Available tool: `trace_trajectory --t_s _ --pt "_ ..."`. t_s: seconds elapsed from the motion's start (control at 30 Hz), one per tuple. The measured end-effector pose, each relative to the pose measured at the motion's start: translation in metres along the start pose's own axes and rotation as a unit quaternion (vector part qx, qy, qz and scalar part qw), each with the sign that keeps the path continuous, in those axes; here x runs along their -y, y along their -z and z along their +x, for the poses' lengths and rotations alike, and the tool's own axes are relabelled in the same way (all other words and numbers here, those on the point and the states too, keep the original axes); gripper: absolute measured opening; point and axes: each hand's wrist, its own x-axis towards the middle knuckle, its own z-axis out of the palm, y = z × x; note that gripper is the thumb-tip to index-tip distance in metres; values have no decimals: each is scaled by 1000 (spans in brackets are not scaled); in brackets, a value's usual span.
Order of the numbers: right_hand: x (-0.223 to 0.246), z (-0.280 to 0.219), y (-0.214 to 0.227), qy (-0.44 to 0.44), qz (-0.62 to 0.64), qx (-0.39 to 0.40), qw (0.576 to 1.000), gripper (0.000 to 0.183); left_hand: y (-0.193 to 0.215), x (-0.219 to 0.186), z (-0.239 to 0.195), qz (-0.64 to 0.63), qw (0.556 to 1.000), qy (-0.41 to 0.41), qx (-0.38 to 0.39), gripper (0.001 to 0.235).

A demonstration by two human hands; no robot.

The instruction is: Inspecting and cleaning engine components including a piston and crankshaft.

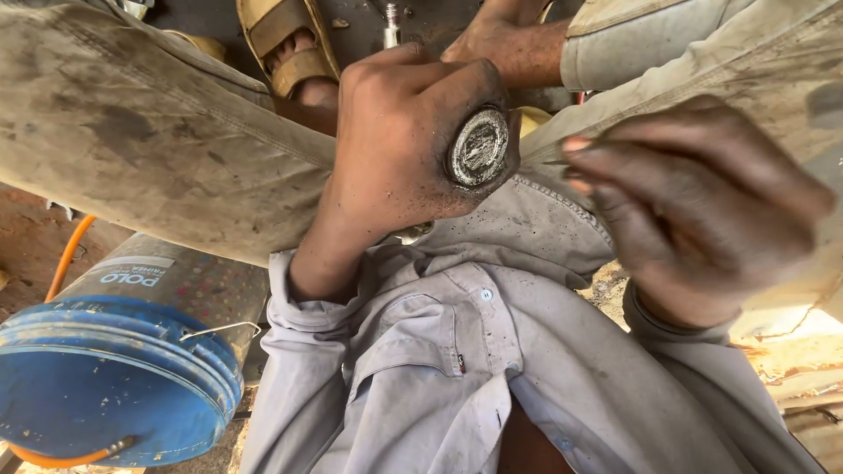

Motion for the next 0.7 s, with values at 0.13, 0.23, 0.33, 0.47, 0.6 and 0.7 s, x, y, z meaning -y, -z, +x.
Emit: trace_trajectory --t_s 0.13,0.23,0.33,0.47,0.6,0.7 --pt "24 25 -19 -2 -41 10 999 22 3 -8 9 36 999 -22 -2 32" --pt "25 23 -29 -59 -40 -45 996 25 5 -15 15 69 994 -61 -58 26" --pt "22 20 -34 -18 15 -46 999 26 7 -15 14 89 987 -99 -85 21" --pt "8 -2 -51 -8 39 -89 995 25 5 -15 9 205 963 -129 -118 8" --pt "7 -3 -59 22 83 -113 990 27 5 -14 6 256 943 -154 -146 9" --pt "8 -7 -66 -8 134 -159 978 26 7 -18 9 268 939 -148 -153 7"
